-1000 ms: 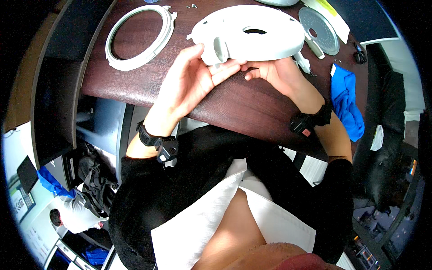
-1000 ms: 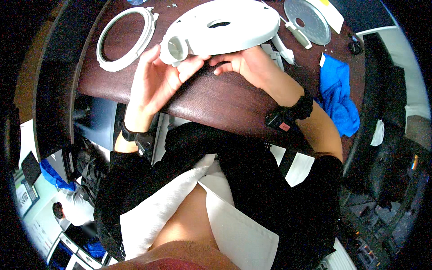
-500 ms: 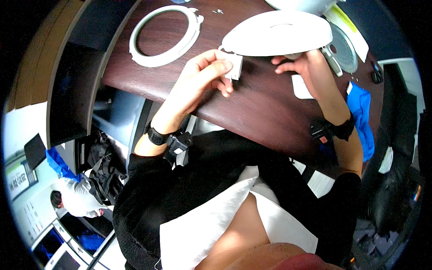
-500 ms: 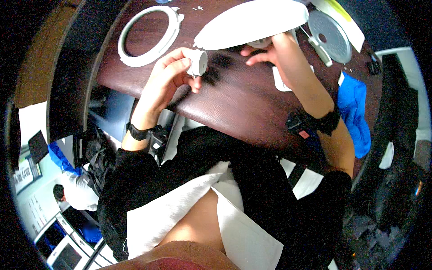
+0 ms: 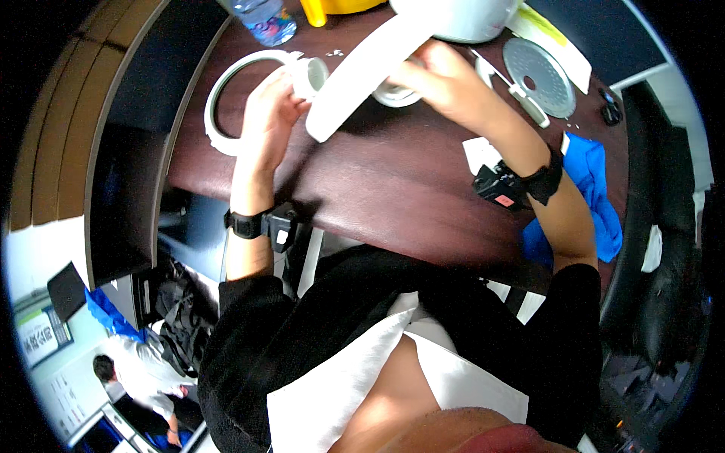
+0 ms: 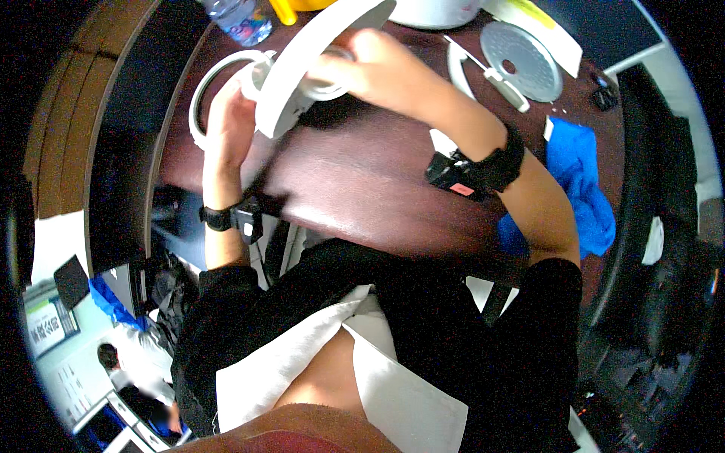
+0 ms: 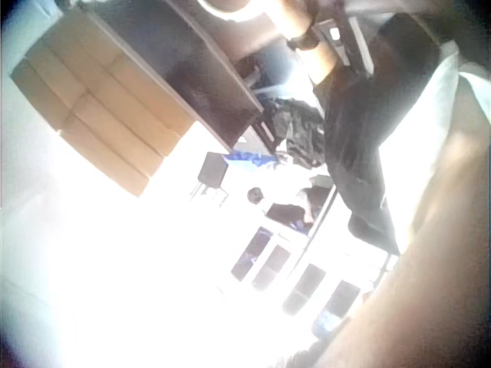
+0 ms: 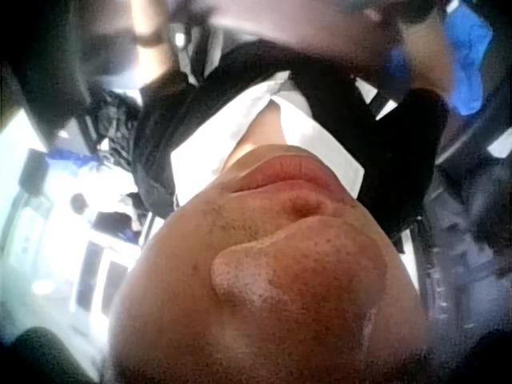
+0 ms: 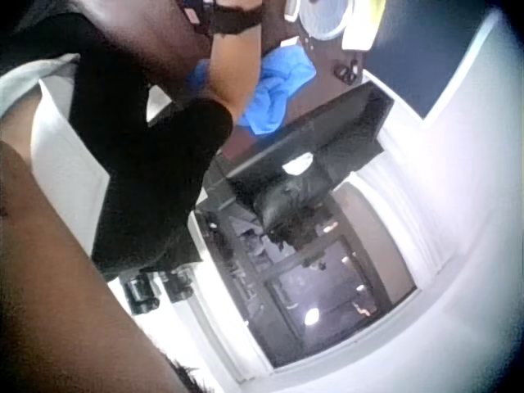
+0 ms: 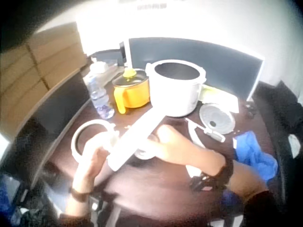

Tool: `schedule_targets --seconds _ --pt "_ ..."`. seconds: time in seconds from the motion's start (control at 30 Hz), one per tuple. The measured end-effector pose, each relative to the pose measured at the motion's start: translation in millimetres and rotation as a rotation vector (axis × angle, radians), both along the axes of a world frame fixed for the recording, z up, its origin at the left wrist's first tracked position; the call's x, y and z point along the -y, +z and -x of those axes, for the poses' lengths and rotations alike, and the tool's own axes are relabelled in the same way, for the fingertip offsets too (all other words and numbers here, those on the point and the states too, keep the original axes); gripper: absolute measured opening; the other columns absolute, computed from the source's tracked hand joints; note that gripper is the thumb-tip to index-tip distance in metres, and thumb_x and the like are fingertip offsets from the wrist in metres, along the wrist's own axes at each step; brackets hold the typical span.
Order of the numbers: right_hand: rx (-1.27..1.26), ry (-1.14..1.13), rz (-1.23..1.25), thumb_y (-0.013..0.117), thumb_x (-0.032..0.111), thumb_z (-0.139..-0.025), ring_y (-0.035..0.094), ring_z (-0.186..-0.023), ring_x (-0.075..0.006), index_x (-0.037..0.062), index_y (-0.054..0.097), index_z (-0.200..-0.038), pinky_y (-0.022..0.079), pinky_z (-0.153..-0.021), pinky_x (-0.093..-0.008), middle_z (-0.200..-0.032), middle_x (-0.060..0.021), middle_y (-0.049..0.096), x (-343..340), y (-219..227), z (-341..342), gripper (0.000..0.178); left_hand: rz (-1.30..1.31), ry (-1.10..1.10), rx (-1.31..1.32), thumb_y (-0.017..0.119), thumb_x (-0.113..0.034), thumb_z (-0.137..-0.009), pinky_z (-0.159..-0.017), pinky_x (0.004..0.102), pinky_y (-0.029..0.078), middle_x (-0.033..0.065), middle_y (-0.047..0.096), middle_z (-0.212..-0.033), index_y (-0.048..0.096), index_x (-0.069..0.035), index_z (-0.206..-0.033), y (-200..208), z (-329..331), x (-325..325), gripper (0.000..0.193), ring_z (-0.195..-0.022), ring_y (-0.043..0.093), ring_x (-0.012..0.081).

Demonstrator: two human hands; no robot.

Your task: The person cleans a white circular appliance part with a blue cloth, then attaches a mounting bracket and secures it with screws using a screwdriver. The person handles the part, bracket, screws, and screwdriver on a wooden table.

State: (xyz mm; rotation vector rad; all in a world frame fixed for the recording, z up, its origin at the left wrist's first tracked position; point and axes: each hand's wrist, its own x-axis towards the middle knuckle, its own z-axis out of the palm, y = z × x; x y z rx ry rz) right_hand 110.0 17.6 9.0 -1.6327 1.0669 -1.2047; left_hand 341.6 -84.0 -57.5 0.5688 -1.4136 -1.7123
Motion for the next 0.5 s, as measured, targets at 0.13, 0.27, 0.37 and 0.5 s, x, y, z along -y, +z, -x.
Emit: schedule_targets --seconds 0.13,0.27,0.37,0.5 --pt "0.058 0.003 0.02 0.053 0.021 -0.096 0.06 -0.102 -0.0151 -0.0033 0.059 -0.115 0.046 -0.092 -0.0294 -0.108 -0.0088 0.065 -4.4 -6.6 5.8 0.031 0.055 -0.05 0.035 0.059 -0.022 -0.095 -0.087 0.0282 0.051 0.0066 0.064 -0.11 0.06 -0.001 -0.12 15.8 3.7 -15.9 0.033 -0.099 0.062 0.0133" --pt "-0.049 -0.056 0.064 0.046 0.02 -0.099 0.059 -0.1 -0.0127 -0.0015 0.058 -0.117 0.044 -0.09 -0.027 -0.106 -0.005 0.064 9.9 -2.8 20.5 0.031 0.19 -0.172 0.106 0.062 -0.022 -0.093 -0.085 0.0248 0.047 0.0019 0.064 -0.113 0.06 -0.004 -0.121 30.4 13.8 -27.5 0.034 -0.099 0.059 0.008" --pt "0.006 -0.012 0.026 0.043 0.02 -0.101 0.058 -0.099 -0.0112 -0.0011 0.059 -0.117 0.043 -0.089 -0.026 -0.105 -0.0037 0.063 31.5 -12.6 32.9 0.031 0.146 -0.185 0.035 0.06 -0.021 -0.095 -0.082 0.0304 0.054 0.0055 0.064 -0.108 0.059 0.0 -0.12 28.5 28.9 -33.1 0.033 -0.096 0.062 0.0122" --pt "-0.013 -0.138 0.069 0.042 0.022 -0.102 0.057 -0.099 -0.0111 -0.0007 0.059 -0.113 0.043 -0.088 -0.0249 -0.103 -0.0041 0.061 24.5 -6.6 1.7 0.031 -0.071 -0.136 -0.151 0.061 -0.019 -0.095 -0.077 0.031 0.059 0.0112 0.066 -0.102 0.058 0.001 -0.119 17.3 29.1 -41.3 0.032 -0.09 0.067 0.0189"
